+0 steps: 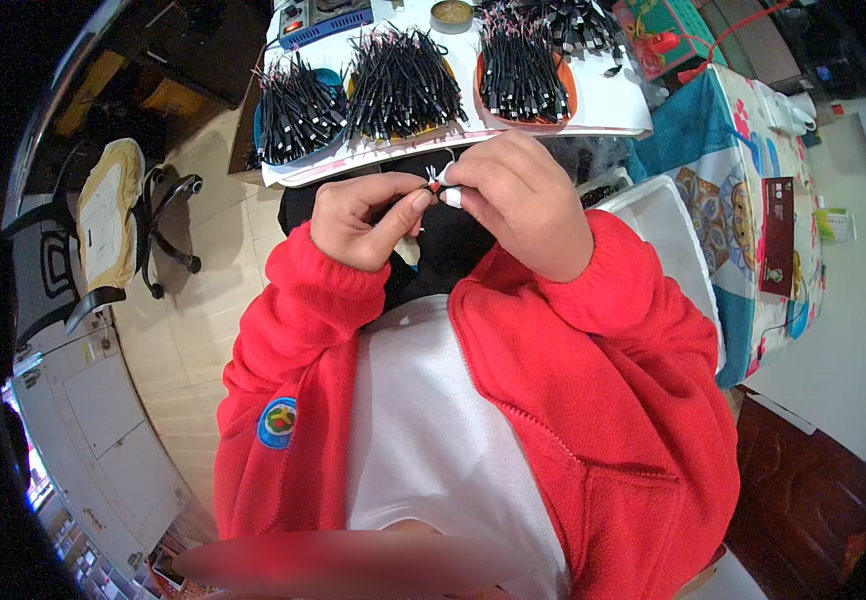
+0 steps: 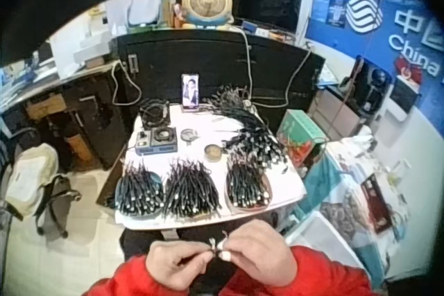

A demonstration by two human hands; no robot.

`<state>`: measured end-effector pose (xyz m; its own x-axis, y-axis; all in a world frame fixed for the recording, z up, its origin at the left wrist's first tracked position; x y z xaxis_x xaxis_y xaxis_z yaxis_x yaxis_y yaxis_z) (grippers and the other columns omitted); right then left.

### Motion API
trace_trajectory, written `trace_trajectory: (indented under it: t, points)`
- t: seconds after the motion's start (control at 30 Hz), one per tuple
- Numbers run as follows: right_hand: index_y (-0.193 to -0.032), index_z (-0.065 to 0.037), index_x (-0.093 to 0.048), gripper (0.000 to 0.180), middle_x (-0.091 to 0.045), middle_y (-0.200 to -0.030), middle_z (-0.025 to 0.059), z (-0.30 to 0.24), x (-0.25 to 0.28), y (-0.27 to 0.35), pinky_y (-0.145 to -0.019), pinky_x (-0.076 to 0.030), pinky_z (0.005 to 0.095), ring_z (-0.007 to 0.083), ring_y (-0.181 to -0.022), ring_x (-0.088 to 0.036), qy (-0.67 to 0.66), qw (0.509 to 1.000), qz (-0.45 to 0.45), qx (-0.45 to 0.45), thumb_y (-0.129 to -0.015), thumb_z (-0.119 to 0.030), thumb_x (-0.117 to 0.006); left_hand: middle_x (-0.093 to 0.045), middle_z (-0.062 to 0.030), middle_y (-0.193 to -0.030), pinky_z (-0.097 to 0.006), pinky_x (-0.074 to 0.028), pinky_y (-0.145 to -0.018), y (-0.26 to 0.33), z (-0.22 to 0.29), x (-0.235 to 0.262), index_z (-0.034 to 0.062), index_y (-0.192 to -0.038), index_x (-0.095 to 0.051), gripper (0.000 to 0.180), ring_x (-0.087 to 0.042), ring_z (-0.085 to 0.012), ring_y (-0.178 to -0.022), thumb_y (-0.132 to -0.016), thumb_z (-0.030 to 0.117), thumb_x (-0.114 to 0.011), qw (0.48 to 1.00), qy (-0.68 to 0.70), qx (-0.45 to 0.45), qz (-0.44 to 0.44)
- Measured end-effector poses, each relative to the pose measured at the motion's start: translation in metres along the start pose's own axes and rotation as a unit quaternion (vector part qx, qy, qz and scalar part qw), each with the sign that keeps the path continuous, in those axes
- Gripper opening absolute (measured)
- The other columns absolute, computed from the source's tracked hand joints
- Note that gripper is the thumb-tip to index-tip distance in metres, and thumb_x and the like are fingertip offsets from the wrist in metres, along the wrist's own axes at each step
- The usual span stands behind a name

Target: The person repeatedly picks black wires from trays on a table, attaches small white connectors to the wire ends, and places the finished units into a white bin. The process is continuous and repetitive throughout the clip.

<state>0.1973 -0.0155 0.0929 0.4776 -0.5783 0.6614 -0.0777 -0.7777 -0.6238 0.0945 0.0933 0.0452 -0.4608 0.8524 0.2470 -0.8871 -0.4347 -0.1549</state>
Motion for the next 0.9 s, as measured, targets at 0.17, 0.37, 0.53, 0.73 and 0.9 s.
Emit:
trace_trajectory:
  t: [0.17, 0.37, 0.53, 0.73, 0.9]
  points:
    - [-0.091, -0.002, -0.057, 0.020, -0.055, -0.079, 0.0084, 0.016, -0.013, 0.007, -0.066, -0.045, 0.0341, 0.0254, -0.071, -0.055, -0.017, 0.996, -0.029, -0.079, -0.073, 0.000, -0.065, -0.060, -0.0081, -0.064, -0.026, -0.045, -0.049, 0.001, 0.003, -0.004, -0.0028, -0.092, -0.065, 0.011, -0.058, -0.0139, -0.054, -0.083, 0.004, -0.061, 0.994, -0.060, -0.087, 0.031]
    - [-0.099, -0.001, -0.055, 0.017, -0.054, -0.083, -0.0014, 0.046, -0.052, 0.040, -0.067, -0.041, 0.0217, 0.0057, -0.075, -0.049, -0.545, 0.691, -0.142, -0.453, -0.094, -0.017, -0.051, -0.053, -0.0143, -0.063, -0.037, -0.044, -0.047, 0.009, 0.014, -0.017, -0.0003, -0.097, -0.059, 0.021, -0.055, -0.0312, -0.055, -0.076, -0.003, -0.061, 0.912, -0.304, -0.273, 0.037]
    - [-0.097, -0.001, -0.057, 0.020, -0.058, -0.089, 0.0070, 0.029, -0.011, 0.008, -0.077, -0.046, 0.0317, 0.0217, -0.085, -0.058, -0.180, 0.971, -0.058, -0.147, -0.079, -0.003, -0.064, -0.059, -0.0021, -0.069, -0.020, -0.041, -0.053, -0.001, -0.021, -0.002, -0.0051, -0.092, -0.065, 0.016, -0.051, -0.0058, -0.059, -0.088, 0.010, -0.060, 0.993, 0.112, 0.040, -0.017]
    - [-0.093, -0.002, -0.058, 0.029, -0.057, -0.085, 0.0106, 0.010, -0.007, -0.004, -0.072, -0.046, 0.0377, 0.0298, -0.079, -0.056, 0.000, 0.998, -0.027, 0.062, -0.066, 0.000, -0.069, -0.061, -0.0080, -0.066, -0.023, -0.044, -0.049, -0.003, -0.020, -0.007, -0.0031, -0.087, -0.065, 0.009, -0.057, -0.0111, -0.055, -0.083, 0.005, -0.062, 0.981, 0.177, 0.078, -0.025]
    - [-0.094, -0.001, -0.058, 0.019, -0.057, -0.084, 0.0082, 0.033, -0.023, 0.007, -0.068, -0.045, 0.0307, 0.0205, -0.076, -0.055, -0.234, 0.950, -0.088, -0.189, -0.078, -0.007, -0.065, -0.059, -0.0117, -0.067, -0.026, -0.042, -0.048, 0.005, 0.015, -0.003, -0.0065, -0.090, -0.062, 0.011, -0.056, -0.0163, -0.054, -0.080, 0.000, -0.062, 0.955, -0.185, -0.229, 0.040]
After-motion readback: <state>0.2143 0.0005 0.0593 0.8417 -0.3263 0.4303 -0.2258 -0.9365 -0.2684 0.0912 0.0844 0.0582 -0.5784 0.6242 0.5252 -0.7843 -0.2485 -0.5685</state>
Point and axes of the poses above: each hand's wrist, its own y-axis away from the middle knuckle, its own x-axis out of the back of the hand, z = x × y, the point moved 6 cm from there along -y, towards the middle knuckle
